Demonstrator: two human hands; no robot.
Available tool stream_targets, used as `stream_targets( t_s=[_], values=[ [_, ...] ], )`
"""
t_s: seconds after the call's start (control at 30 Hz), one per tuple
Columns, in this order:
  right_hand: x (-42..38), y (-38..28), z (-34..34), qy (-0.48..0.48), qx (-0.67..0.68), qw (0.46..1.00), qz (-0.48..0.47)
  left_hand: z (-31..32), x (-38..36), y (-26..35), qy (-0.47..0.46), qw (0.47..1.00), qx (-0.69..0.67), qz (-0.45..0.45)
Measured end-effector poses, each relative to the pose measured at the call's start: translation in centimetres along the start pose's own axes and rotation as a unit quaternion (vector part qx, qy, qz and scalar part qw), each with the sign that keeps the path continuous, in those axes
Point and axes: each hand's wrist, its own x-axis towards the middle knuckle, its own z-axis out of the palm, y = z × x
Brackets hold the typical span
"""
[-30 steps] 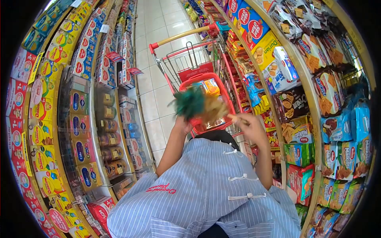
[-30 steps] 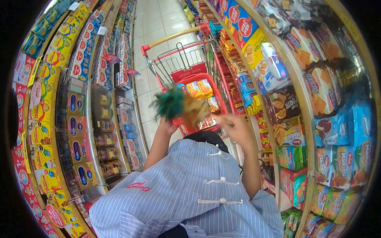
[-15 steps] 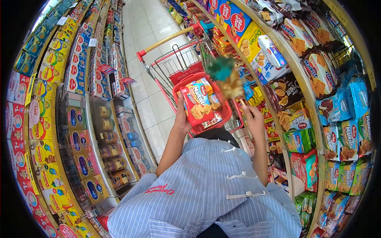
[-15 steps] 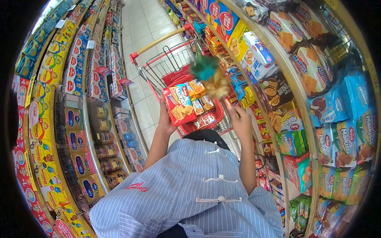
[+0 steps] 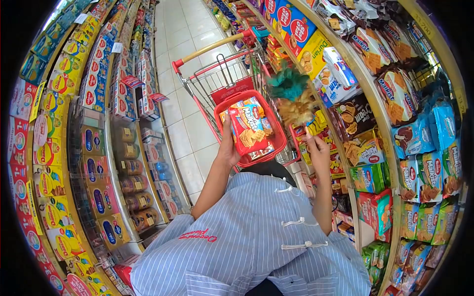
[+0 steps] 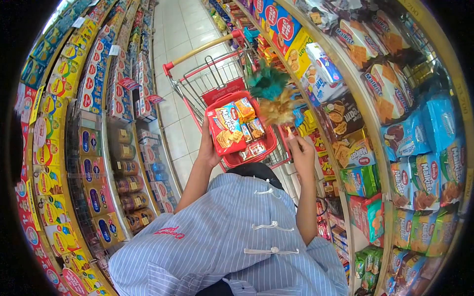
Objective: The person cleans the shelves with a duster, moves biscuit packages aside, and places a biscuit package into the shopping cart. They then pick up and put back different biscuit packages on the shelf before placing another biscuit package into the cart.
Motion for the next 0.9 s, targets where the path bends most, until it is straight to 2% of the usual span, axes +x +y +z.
stream_targets(
  t_s=[0.03, 0.13, 0.27, 0.33, 0.4, 0.47, 0.5, 0.53, 0.57, 0.6, 0.67, 0.73, 0.77, 0.8, 0.83, 0.9],
  values=[
    [-0.2, 0.1, -0.3, -0.021, -0.035, 0.999, -0.030, -0.1, 0.0, -0.1, 0.010, 1.000, -0.002, 0.009],
    [-1.0, -0.5, -0.4, -0.057, -0.040, 0.997, -0.025, -1.6, 0.1, -0.7, 0.013, 0.998, -0.051, -0.016],
    [-1.8, -1.0, -0.5, -0.080, -0.036, 0.995, -0.043, -1.2, -0.6, -0.5, 0.019, 1.000, -0.019, -0.002],
    [-2.6, -1.9, -0.2, -0.156, -0.032, 0.984, -0.083, -2.8, 0.2, -1.2, 0.007, 1.000, -0.027, -0.004],
    [-3.2, -3.2, 0.2, -0.188, -0.022, 0.978, -0.085, -4.9, 0.1, -2.8, 0.066, 0.997, -0.001, 0.034],
    [-2.8, -4.5, 0.4, -0.231, -0.150, 0.958, -0.083, -9.6, 1.8, -4.1, -0.015, 0.999, -0.040, -0.013],
    [-2.2, -3.9, 0.4, -0.229, -0.149, 0.958, -0.082, -5.6, 0.7, -2.8, 0.004, 1.000, -0.012, -0.003],
    [-1.4, -2.7, 0.4, -0.131, -0.123, 0.979, -0.096, -0.9, -0.8, -1.2, 0.022, 1.000, 0.016, 0.009],
    [-0.8, -2.4, 0.3, -0.032, -0.097, 0.989, -0.111, 0.0, -1.2, -1.1, 0.029, 0.999, 0.027, 0.007],
    [-0.6, -2.4, -0.2, -0.033, -0.098, 0.988, -0.112, 0.1, -1.4, -1.0, 0.016, 1.000, 0.018, -0.001],
    [-0.4, -2.7, -0.9, 0.014, -0.051, 0.997, -0.054, 0.2, -1.6, -1.2, 0.020, 1.000, 0.018, 0.005],
    [-1.2, -2.3, -1.6, -0.010, -0.047, 0.996, -0.076, -0.1, -1.5, -1.3, 0.014, 1.000, 0.017, 0.011],
    [-1.8, -2.0, -1.9, -0.096, -0.047, 0.990, -0.091, -0.3, -1.4, -1.5, 0.008, 1.000, 0.015, 0.016],
    [-2.1, -1.9, -2.0, -0.181, -0.046, 0.977, -0.106, -0.8, -1.6, -1.8, 0.040, 0.999, 0.004, 0.009],
    [-2.2, -1.9, -2.0, -0.180, -0.046, 0.977, -0.106, -3.7, -0.5, -2.7, -0.007, 1.000, 0.010, 0.016],
    [-2.2, -1.9, -1.5, -0.146, -0.055, 0.984, -0.087, -1.8, -1.7, -2.1, 0.058, 0.997, 0.053, 0.009]
  ],
)
